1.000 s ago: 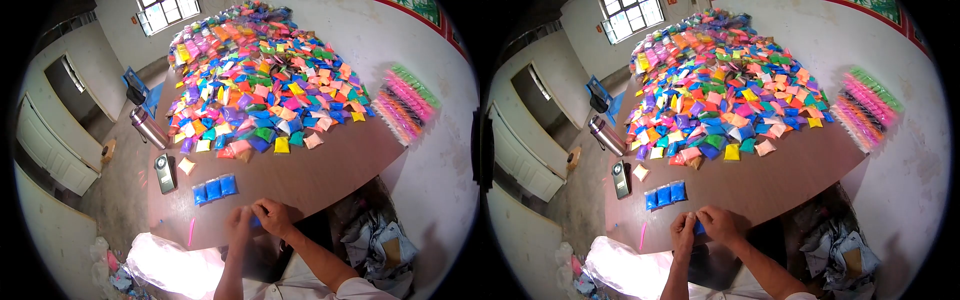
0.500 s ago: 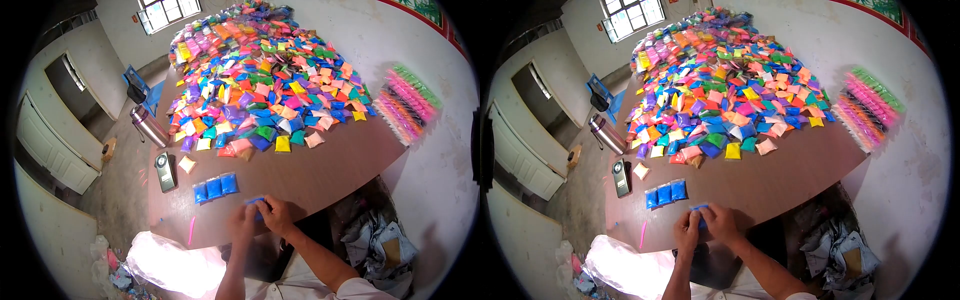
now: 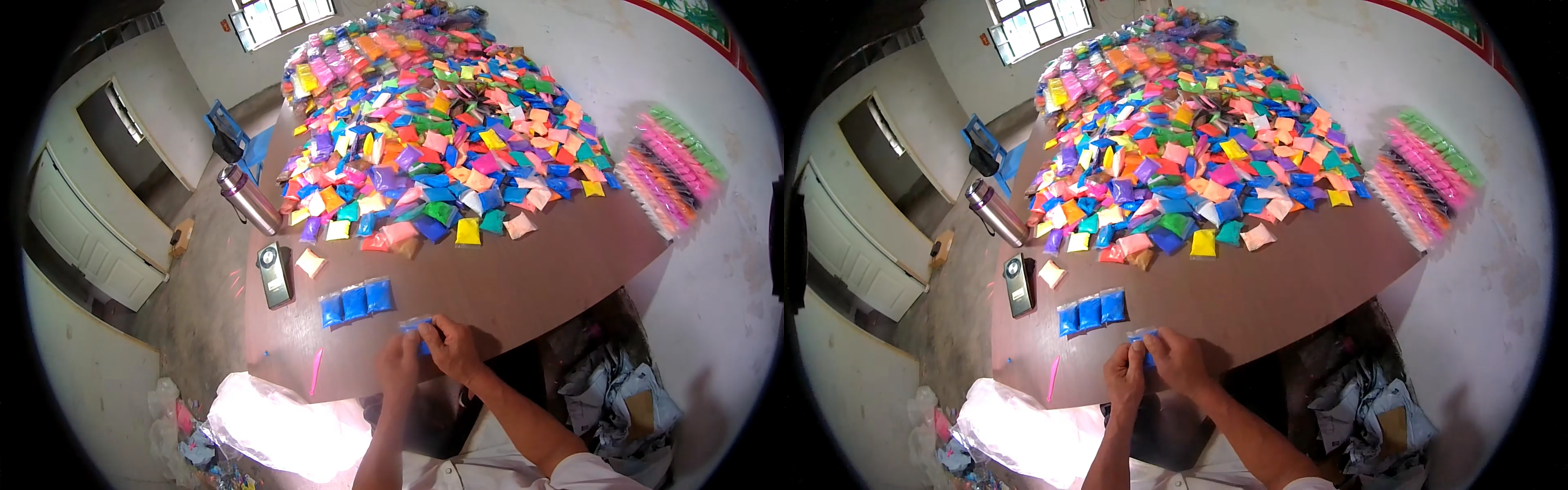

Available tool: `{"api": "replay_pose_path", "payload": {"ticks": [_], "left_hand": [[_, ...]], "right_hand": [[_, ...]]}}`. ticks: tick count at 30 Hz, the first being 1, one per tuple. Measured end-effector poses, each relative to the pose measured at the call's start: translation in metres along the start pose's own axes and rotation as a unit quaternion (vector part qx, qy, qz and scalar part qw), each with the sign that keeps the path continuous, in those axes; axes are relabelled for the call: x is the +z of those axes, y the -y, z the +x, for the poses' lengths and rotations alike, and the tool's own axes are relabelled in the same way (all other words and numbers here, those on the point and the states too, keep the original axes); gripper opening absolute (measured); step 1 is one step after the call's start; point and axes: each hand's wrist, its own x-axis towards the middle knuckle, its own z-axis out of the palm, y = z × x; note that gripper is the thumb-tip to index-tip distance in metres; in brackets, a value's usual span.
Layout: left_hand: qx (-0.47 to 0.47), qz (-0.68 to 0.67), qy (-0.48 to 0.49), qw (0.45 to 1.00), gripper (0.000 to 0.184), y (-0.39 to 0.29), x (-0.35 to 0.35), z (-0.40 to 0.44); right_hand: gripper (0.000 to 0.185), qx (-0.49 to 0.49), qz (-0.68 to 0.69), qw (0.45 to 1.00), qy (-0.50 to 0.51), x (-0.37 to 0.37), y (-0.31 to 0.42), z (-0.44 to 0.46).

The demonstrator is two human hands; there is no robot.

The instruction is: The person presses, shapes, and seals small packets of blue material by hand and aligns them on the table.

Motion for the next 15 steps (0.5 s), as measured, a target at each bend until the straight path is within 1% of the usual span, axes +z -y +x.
{"api": "replay_pose_path", "payload": {"ticks": [2, 3, 5, 7, 8, 12, 14, 15], "left_hand": [[-0.008, 0.048, 0.009, 0.999, 0.039, -0.007, 0.001, 0.001], [-0.008, 0.048, 0.007, 0.999, 0.039, -0.006, 0.0, 0.001], [-0.001, 0.106, 0.069, 0.992, 0.039, -0.003, -0.001, 0.001], [0.01, 0.104, 0.073, 0.992, 0.039, -0.006, -0.001, -0.001], [0.021, 0.103, 0.077, 0.992, 0.039, -0.007, -0.001, -0.001], [0.02, 0.075, 0.081, 0.994, 0.039, -0.006, -0.005, 0.0], [-0.002, 0.063, 0.099, 0.993, 0.038, -0.009, -0.006, 0.0], [-0.002, 0.062, 0.098, 0.993, 0.038, -0.008, -0.006, 0.0]], "right_hand": [[0.037, -0.001, 0.018, 1.0, -0.016, 0.0, -0.002, -0.001], [0.038, 0.011, 0.031, 0.999, -0.026, 0.0, -0.006, -0.001], [0.039, 0.022, 0.043, 0.998, -0.036, 0.002, -0.012, 0.0], [0.04, 0.026, 0.065, 0.995, -0.068, 0.003, -0.013, 0.002], [0.04, 0.026, 0.065, 0.995, -0.067, 0.003, -0.013, 0.002], [0.041, 0.027, 0.074, 0.995, -0.053, 0.0, -0.008, 0.004], [0.041, 0.032, 0.083, 0.995, -0.048, -0.002, -0.008, 0.005], [0.038, 0.046, 0.079, 0.995, -0.042, -0.005, -0.008, 0.005]]}}
